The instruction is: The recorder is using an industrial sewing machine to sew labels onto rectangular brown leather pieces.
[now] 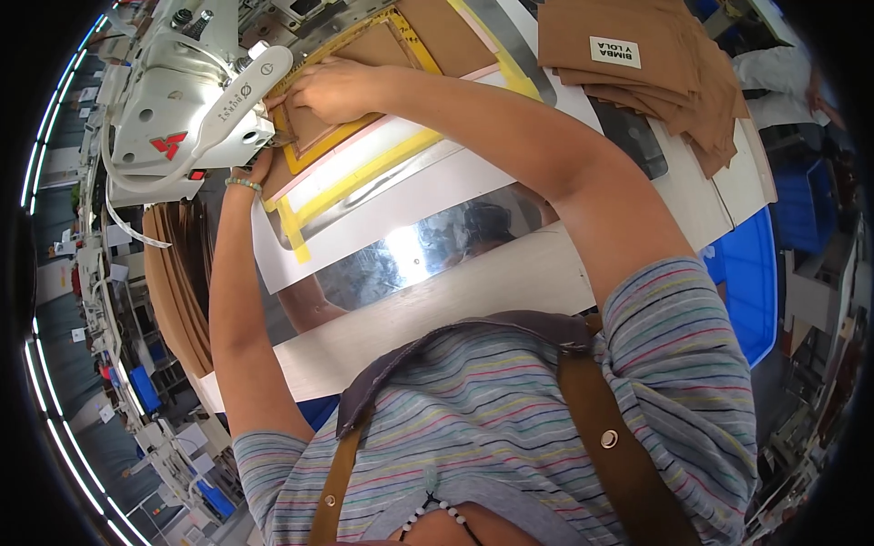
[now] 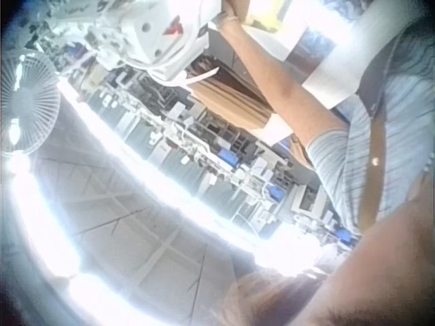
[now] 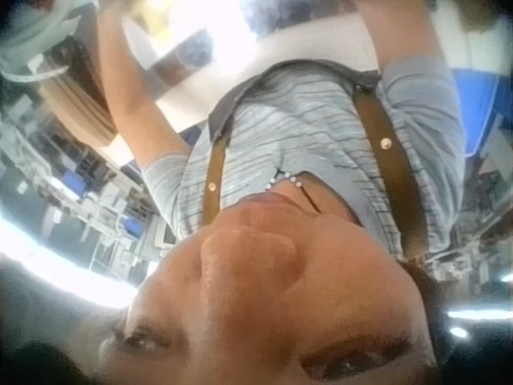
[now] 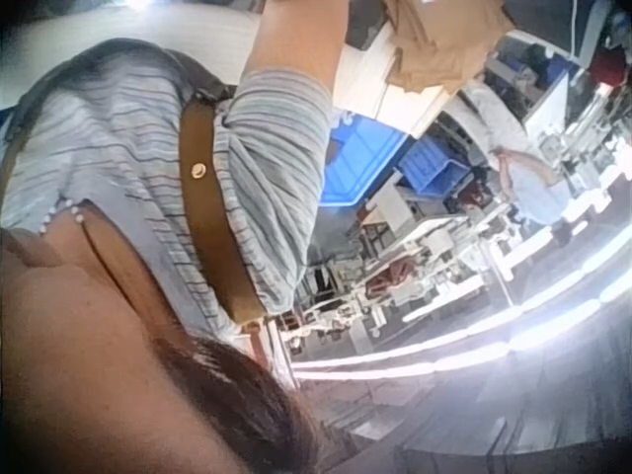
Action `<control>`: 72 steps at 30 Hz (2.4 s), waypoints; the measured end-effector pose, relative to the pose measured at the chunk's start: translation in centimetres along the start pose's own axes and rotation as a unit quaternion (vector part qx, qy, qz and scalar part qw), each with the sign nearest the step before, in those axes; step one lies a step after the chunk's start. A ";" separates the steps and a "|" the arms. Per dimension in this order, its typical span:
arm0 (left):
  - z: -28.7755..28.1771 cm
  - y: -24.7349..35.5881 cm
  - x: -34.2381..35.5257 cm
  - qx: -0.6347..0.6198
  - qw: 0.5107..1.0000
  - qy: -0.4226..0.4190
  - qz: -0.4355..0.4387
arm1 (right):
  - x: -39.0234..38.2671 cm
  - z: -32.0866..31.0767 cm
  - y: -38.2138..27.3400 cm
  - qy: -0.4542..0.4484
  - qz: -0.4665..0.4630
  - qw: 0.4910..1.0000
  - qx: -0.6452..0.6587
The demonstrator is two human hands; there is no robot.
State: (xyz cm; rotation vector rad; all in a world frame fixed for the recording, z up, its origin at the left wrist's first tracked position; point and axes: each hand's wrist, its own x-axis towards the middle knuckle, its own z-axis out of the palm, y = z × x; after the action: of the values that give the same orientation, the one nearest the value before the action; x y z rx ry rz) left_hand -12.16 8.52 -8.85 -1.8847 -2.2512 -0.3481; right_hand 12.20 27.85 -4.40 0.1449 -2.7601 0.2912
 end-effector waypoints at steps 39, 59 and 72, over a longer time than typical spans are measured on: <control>-10.6 18.2 -7.9 -0.104 0.992 -0.030 0.059 | -15.4 -9.7 0.0 -0.066 0.092 0.992 -0.063; -9.2 18.2 -7.1 -0.048 0.996 -0.006 0.070 | -13.8 -8.1 -0.4 -0.008 0.006 0.988 -0.154; -10.2 17.0 -7.7 -0.059 0.996 -0.015 0.061 | -12.7 -7.2 0.0 0.101 -0.065 0.978 -0.170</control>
State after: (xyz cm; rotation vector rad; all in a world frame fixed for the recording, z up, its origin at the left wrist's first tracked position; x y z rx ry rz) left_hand 5.88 1.14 -0.30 -2.0878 -2.1645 -0.4456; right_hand 26.42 30.20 -2.43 0.1941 -2.5371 -0.1908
